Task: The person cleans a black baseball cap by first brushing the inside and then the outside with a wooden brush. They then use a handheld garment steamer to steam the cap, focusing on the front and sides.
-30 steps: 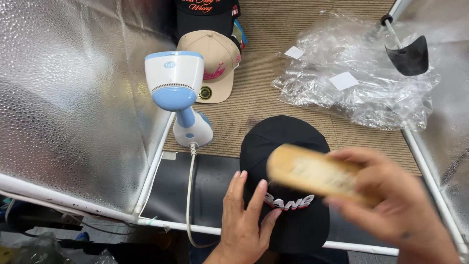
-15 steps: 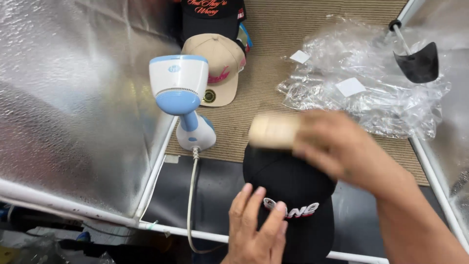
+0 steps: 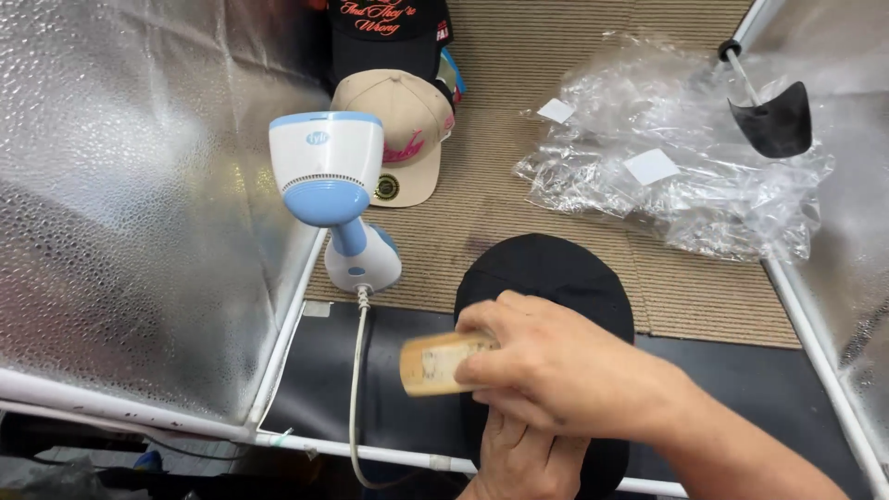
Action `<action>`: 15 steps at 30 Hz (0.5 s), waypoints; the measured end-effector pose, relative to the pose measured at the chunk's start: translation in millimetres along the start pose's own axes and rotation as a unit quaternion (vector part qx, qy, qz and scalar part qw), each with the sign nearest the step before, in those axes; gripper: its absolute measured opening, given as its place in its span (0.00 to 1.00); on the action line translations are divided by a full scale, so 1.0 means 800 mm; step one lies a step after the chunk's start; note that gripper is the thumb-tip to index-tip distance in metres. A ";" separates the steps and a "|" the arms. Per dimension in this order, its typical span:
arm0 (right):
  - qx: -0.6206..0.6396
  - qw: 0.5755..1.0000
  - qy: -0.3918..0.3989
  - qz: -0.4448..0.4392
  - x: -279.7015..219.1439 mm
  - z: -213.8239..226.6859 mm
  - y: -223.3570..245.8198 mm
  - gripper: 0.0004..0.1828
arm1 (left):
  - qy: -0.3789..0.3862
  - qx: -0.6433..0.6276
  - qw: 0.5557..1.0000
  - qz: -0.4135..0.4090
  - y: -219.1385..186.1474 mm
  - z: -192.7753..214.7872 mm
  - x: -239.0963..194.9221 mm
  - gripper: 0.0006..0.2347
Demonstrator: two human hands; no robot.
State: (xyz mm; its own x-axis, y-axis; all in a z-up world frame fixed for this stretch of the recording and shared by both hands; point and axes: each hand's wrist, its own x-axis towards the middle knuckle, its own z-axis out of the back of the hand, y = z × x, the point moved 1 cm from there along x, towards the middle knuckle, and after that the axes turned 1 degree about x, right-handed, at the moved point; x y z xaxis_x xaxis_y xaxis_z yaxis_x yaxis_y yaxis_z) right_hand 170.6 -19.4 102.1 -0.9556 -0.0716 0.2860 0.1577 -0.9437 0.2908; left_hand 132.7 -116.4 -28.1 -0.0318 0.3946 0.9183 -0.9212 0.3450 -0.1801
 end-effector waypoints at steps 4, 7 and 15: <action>-0.129 0.977 -0.124 -0.115 -0.015 -0.003 -0.046 0.10 | 0.025 0.098 0.995 -0.010 0.002 0.007 -0.008 0.14; -0.084 0.976 -0.115 -0.165 -0.008 -0.007 -0.024 0.11 | 0.013 0.072 0.997 -0.017 0.007 -0.081 -0.053 0.16; -0.167 0.957 -0.185 -0.149 -0.042 -0.001 -0.062 0.14 | 0.060 0.073 0.995 -0.021 -0.001 -0.003 -0.028 0.16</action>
State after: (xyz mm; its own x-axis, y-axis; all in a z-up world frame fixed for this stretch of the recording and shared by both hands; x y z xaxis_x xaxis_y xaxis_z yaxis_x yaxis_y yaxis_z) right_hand 194.9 29.8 77.0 -0.7821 0.2781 0.5577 -0.2561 -0.9593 0.1192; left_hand 135.4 -123.6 -49.4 0.0458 0.4848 0.8734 -0.9677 0.2384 -0.0817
